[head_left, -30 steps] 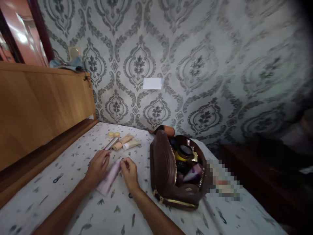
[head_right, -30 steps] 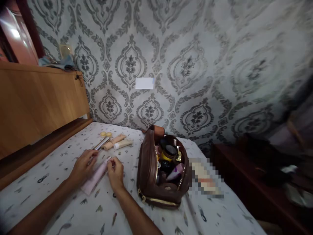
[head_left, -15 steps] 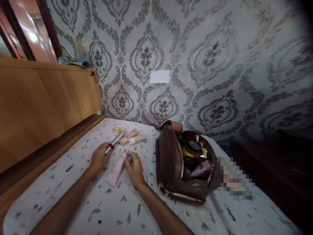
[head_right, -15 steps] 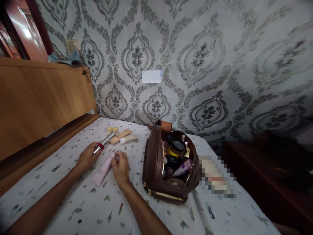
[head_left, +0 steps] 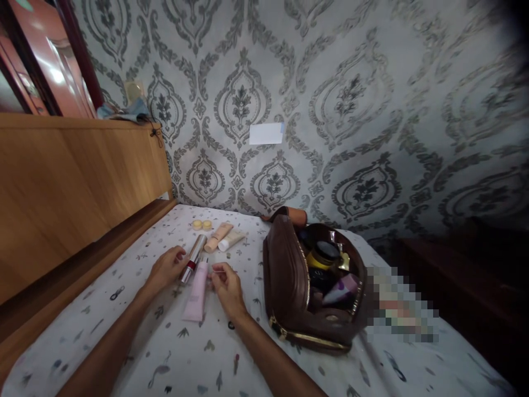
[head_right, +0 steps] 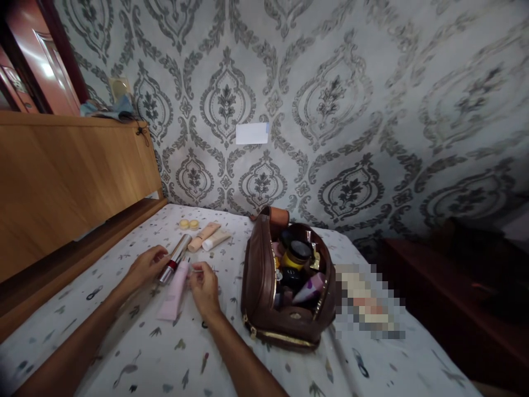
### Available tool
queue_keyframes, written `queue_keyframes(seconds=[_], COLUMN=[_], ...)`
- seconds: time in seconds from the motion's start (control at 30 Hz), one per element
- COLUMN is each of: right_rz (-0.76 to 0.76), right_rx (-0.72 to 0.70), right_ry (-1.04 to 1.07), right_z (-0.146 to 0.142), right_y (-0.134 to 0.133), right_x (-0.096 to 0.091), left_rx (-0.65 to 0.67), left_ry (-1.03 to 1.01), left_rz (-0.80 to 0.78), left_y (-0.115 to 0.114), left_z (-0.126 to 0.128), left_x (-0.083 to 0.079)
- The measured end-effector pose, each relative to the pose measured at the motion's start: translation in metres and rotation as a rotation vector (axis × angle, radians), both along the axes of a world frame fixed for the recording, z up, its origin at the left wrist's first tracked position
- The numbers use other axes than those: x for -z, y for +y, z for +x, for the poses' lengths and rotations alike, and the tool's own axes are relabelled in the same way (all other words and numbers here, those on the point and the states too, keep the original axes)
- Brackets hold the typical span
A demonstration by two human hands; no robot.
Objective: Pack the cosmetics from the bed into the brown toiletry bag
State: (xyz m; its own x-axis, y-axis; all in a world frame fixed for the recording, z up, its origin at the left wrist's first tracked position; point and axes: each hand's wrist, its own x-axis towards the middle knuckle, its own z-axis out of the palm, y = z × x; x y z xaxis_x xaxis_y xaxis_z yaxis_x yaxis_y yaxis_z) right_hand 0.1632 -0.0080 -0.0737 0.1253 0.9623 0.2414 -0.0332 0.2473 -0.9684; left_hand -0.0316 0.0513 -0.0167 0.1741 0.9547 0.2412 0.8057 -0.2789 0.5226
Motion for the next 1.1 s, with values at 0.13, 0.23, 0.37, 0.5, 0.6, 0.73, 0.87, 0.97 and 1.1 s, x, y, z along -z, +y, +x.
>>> queue_keyframes(seconds=[0.13,0.23,0.37,0.5,0.6,0.73,0.87,0.97,1.1], right_rz=[0.047,0.028,0.004,0.011,0.029,0.055,0.055,0.062,0.073], right_rx=[0.037,0.041,0.045,0.058,0.075,0.123,0.168,0.157,0.170], right_ry=[-0.002,0.004,0.032,0.039,0.028,-0.005,-0.027,-0.032,-0.024], right_z=[0.001,0.001,0.000,-0.001,-0.001,-0.002,-0.002,-0.002,-0.002], right_y=[0.001,0.001,0.003,0.005,0.005,0.004,0.003,0.003,0.003], right_x=[0.001,0.001,0.003,0.006,0.008,0.008,0.008,0.008,0.009], left_rx=[0.012,-0.005,-0.050,-0.042,0.000,0.092,0.209,0.263,0.276], left_ry=[-0.032,-0.023,0.020,0.086,0.136,0.192,0.240,0.266,0.282], left_rz=[0.086,0.097,0.090,0.091,0.086,0.067,0.042,0.020,0.003], left_y=[0.040,0.074,0.114,0.141,0.153,0.161,0.164,0.163,0.152], left_z=[0.001,0.007,0.020,0.034,0.043,0.051,0.053,0.053,0.049], left_x=[0.004,0.003,0.005,0.010,0.011,0.009,0.000,-0.008,-0.019])
